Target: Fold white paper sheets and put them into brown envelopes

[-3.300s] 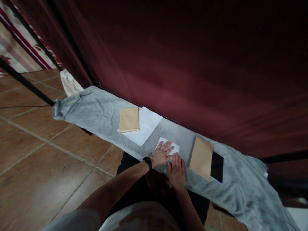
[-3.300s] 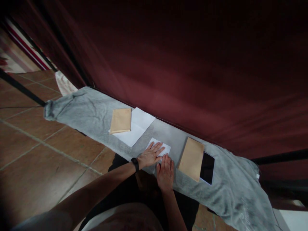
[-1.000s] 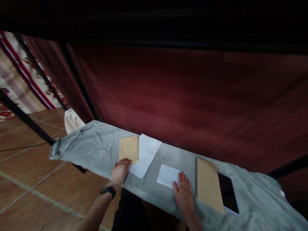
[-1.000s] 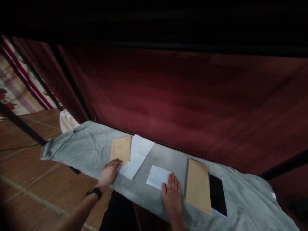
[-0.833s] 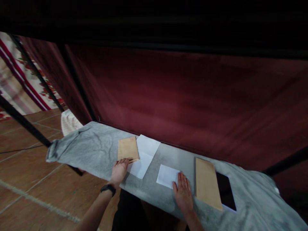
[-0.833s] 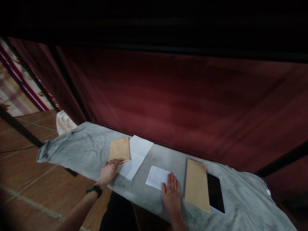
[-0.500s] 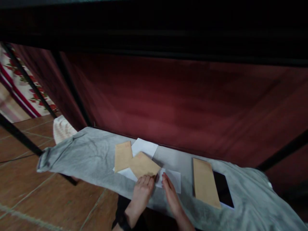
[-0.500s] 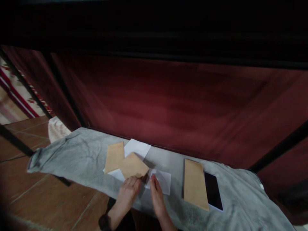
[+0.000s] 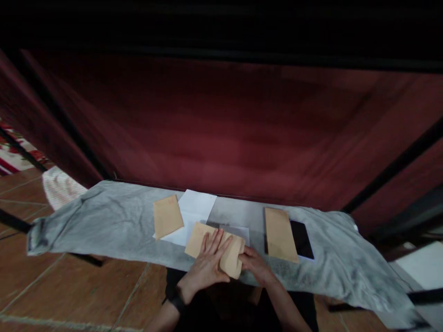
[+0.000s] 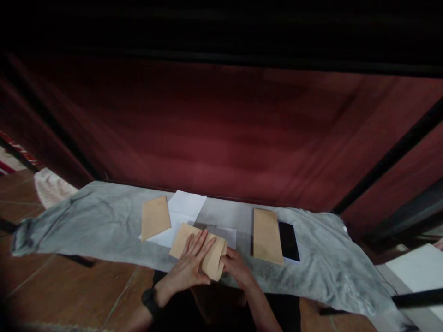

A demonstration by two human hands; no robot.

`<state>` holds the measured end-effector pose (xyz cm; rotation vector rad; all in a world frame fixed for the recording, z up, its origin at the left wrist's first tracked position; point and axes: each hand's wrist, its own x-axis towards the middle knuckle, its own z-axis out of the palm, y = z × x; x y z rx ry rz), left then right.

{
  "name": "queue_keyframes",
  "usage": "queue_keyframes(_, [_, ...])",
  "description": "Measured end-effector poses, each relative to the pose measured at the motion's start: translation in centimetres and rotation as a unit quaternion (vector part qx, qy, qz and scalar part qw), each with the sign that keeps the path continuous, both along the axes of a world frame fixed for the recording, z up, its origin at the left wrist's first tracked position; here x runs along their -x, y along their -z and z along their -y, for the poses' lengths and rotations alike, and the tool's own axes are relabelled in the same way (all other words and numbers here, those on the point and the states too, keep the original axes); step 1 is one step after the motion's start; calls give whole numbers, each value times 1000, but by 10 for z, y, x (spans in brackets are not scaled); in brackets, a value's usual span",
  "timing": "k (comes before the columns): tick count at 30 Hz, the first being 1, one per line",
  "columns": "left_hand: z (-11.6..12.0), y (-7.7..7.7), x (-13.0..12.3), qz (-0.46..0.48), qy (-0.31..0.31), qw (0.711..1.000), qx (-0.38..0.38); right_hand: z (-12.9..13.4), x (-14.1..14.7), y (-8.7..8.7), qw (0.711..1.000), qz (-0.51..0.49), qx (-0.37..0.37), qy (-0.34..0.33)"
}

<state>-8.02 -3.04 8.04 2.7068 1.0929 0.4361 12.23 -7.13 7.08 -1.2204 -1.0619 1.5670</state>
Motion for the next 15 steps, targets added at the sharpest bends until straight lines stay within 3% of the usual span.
queue_keyframes(6, [-20, 0, -15, -38, 73, 996, 29, 8, -20, -15, 999, 3, -40, 29])
queue_keyframes(11, [-21, 7, -27, -35, 80, 996, 11, 6, -37, -5, 988, 64, -86, 111])
queue_keyframes(15, [-19, 15, -29, -31, 64, 997, 16, 5, -52, 7, 982, 94, -94, 134])
